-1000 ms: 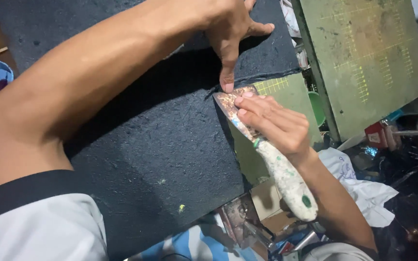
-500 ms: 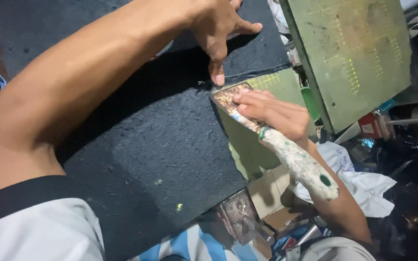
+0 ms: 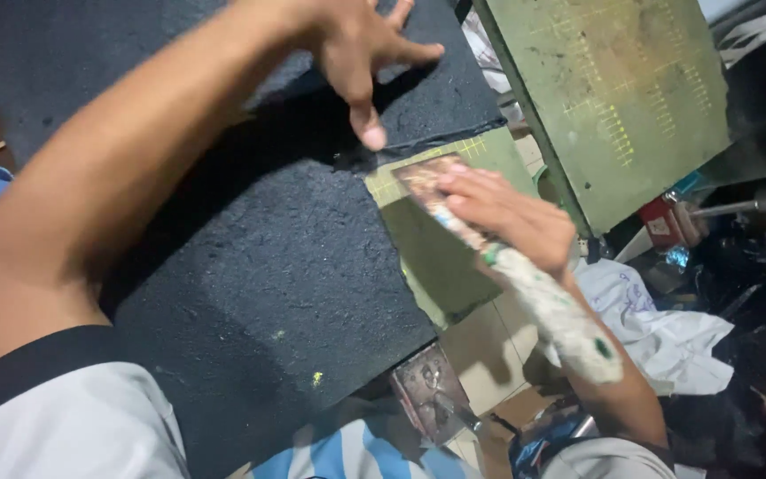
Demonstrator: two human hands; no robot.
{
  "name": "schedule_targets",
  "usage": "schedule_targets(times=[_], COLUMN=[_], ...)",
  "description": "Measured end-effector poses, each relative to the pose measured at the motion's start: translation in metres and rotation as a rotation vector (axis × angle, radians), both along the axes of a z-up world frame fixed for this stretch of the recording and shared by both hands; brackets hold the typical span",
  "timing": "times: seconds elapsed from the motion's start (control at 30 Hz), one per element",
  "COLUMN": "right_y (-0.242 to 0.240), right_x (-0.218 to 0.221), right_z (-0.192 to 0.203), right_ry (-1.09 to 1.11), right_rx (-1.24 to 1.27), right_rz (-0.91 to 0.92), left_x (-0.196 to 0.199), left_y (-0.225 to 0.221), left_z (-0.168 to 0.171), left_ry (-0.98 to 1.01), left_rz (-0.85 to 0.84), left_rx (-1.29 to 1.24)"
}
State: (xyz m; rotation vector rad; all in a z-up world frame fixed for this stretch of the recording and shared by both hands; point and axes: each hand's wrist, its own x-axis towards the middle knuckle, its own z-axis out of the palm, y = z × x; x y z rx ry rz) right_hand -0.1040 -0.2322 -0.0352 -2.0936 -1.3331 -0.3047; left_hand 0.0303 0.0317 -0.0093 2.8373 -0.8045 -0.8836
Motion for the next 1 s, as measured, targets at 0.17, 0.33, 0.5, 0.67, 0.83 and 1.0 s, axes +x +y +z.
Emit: schedule_targets(times=[0.17, 0.33, 0.5, 0.67, 0.83, 1.0], right_y=[-0.017, -0.092, -0.056, -0.065, -0.064, -0.056], right_x=[-0.005, 0.045, 0.031, 0.046, 0.056, 0.060], right_z=[0.032, 0.010, 0.031, 0.026, 0.007, -0.002], right_ry=[-0.015, 0.267, 0.044, 0.146, 0.179, 0.117], right_rx=[0.051, -0.203, -0.070, -0.086, 0.042, 0.094], right_rz=[-0.113, 0.106, -0.055, -0.028, -0.002, -0.041], left_x=[-0.019, -0.016, -0.013, -0.009, 0.012, 0.027], left_y=[-0.012, -0.050, -0.068, -0.078, -0.083, -0.084], left_z=[0.010, -0.025, -0.041, -0.038, -0.049, -0.072], left_ry=[-0.065, -0.272, -0.388, -0.385, -0.369, -0.456], left_rz=[0.174, 0.134, 0.091, 0.135, 0.155, 0.061], left_rx=[-0.276, -0.464, -0.568, -0.562, -0.496, -0.558])
